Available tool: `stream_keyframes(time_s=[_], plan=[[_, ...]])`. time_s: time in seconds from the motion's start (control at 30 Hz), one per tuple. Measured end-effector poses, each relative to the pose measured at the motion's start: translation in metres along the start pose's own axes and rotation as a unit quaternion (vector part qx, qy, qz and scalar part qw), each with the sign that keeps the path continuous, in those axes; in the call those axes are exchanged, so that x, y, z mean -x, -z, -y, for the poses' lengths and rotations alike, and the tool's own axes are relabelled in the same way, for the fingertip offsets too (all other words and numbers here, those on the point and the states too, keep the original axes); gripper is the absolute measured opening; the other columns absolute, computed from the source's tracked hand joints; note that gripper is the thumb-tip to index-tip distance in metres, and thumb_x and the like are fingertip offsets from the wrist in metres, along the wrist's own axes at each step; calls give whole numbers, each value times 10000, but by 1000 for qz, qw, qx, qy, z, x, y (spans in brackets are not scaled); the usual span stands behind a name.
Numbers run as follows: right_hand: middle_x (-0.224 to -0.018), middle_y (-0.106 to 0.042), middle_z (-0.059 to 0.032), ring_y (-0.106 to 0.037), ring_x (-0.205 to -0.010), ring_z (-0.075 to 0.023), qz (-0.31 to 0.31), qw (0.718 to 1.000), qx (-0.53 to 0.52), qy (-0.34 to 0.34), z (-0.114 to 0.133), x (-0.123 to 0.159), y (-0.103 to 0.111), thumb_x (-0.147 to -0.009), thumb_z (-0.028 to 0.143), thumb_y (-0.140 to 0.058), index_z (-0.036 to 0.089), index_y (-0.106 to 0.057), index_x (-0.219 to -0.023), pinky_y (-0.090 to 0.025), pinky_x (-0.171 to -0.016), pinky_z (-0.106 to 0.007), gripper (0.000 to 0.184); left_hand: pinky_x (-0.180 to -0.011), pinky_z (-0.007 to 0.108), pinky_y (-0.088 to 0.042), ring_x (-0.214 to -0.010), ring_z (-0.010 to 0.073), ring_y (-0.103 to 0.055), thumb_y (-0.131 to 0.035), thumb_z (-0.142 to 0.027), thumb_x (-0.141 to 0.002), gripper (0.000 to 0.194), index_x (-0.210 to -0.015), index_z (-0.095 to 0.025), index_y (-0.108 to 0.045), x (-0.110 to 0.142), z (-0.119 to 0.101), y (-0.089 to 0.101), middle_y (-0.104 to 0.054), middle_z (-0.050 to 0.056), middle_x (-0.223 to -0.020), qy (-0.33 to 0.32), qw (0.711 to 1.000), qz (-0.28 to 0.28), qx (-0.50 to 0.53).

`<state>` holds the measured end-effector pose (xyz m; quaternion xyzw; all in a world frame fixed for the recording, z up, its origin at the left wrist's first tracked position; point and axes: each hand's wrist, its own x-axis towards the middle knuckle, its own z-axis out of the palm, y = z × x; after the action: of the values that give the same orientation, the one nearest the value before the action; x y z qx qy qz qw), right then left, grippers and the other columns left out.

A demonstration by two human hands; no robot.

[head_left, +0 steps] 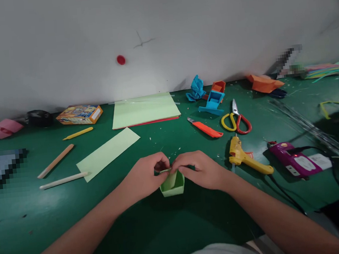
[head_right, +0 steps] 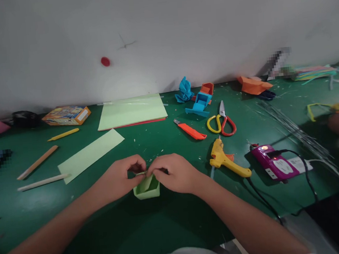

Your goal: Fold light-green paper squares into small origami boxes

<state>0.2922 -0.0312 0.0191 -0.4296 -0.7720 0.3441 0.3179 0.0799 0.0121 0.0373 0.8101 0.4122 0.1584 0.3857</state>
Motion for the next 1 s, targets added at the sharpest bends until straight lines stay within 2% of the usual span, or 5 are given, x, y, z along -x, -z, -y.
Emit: stream_keyframes(time_s=[0.17, 0.37, 0.67, 0.9, 1.0], plan=[[-873, -724, 12, -644, -759, -163, -15, 996, 42, -78, 1, -2, -6, -827, 166, -662, 239, -643, -1015, -430, -664, -261, 203, -695, 256, -456, -791, 162, -664, -619, -162, -816, 74, -818, -231, -646, 4, -5, -2, -717, -35, -826, -10, 999, -22, -45], [-842, -738, 3, -631, -759, -164, 50, 983, 152, -88, -2, -6, -2, -827, 126, -629, 233, -719, -920, -352, -633, -268, 168, -625, 256, -394, -742, 156, -645, -603, -125, -807, 147, -788, -243, -688, 11, -9, -7, -735, -51, -815, -15, 992, -43, -117], [-945, -721, -68, -633, -879, -233, 176, 918, 344, -86, 27, -27, 4, -789, 177, -641, 223, -725, -853, -286, -574, -293, 116, -696, 259, -421, -777, 152, -656, -606, -57, -767, 199, -771, -241, -682, 15, -13, -13, -733, -71, -816, -35, 989, -51, -132], [-860, -718, -88, -632, -859, -245, 187, 909, 360, -96, 30, -38, -2, -808, 235, -654, 190, -696, -836, -280, -549, -298, 68, -643, 257, -426, -740, 152, -667, -605, -41, -757, 209, -761, -238, -674, 14, -10, -13, -734, -65, -785, -39, 989, -65, -127], [-819, -717, -65, -623, -733, -203, 213, 923, 313, -68, 24, -41, 0, -800, 228, -641, 186, -690, -827, -279, -538, -287, 70, -675, 273, -453, -765, 168, -684, -612, -102, -820, 164, -782, -240, -694, 17, -6, -17, -746, -45, -803, -123, 976, -112, -144]])
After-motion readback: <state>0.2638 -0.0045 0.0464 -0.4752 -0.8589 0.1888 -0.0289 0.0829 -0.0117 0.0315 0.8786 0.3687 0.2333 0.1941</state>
